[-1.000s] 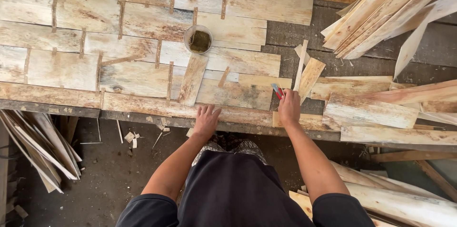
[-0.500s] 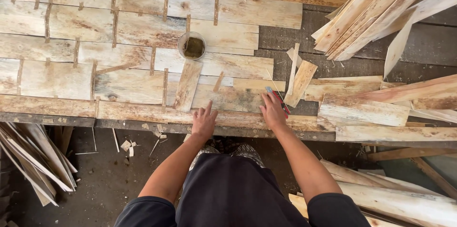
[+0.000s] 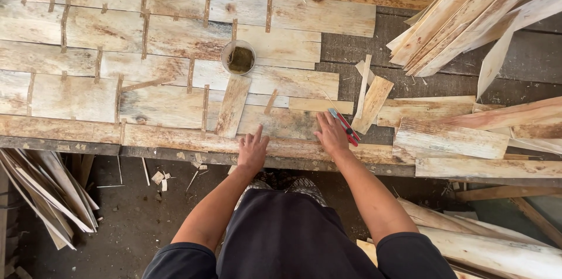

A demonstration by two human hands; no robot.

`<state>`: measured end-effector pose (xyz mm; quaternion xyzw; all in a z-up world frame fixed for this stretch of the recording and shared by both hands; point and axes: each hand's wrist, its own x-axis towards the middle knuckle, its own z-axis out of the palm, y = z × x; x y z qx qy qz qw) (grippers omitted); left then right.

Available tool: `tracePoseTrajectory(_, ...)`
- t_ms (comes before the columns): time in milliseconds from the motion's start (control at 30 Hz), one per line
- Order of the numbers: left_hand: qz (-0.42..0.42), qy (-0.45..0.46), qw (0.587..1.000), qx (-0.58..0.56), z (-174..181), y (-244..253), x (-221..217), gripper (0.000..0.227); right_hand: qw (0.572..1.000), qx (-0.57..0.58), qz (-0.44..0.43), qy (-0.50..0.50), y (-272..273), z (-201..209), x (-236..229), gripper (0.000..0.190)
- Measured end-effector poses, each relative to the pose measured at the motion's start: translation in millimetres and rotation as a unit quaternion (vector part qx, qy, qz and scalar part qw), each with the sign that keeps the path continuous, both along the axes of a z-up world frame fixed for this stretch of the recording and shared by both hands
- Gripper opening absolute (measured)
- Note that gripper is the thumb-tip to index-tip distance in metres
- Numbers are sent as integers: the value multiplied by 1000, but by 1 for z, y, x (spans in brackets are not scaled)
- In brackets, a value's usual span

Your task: Using a utility knife to trim and glue bamboo strips onto a panel.

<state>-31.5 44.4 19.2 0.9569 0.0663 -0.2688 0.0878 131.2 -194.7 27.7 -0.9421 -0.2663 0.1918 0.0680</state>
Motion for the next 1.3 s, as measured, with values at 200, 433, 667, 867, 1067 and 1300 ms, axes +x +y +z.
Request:
tracePoseTrajectory(200, 0, -4, 1000, -3, -2, 2, 1, 56, 1000, 15, -12, 11, -5, -4, -4, 70)
tracePoseTrajectory(433, 15, 8, 999, -30, 17, 2, 9, 69, 990, 125, -54, 32, -27, 2, 6, 42)
tracePoseTrajectory(667, 24, 27, 999, -26, 21, 0, 15, 69, 993, 110, -41, 20, -30, 2, -6, 43)
tracePoseTrajectory(867, 30, 28, 999, -14, 18, -5, 13, 68, 990, 135, -39, 2, -29, 0, -13, 45)
tracePoseTrajectory(1067, 38, 38, 999, -3, 13, -13, 15, 68, 994, 102, -38, 19, -32, -13, -18, 48)
tracePoseTrajectory(1300, 34, 42, 999, 1, 20, -18, 21, 86, 989, 145, -13, 17, -42, -2, -20, 46)
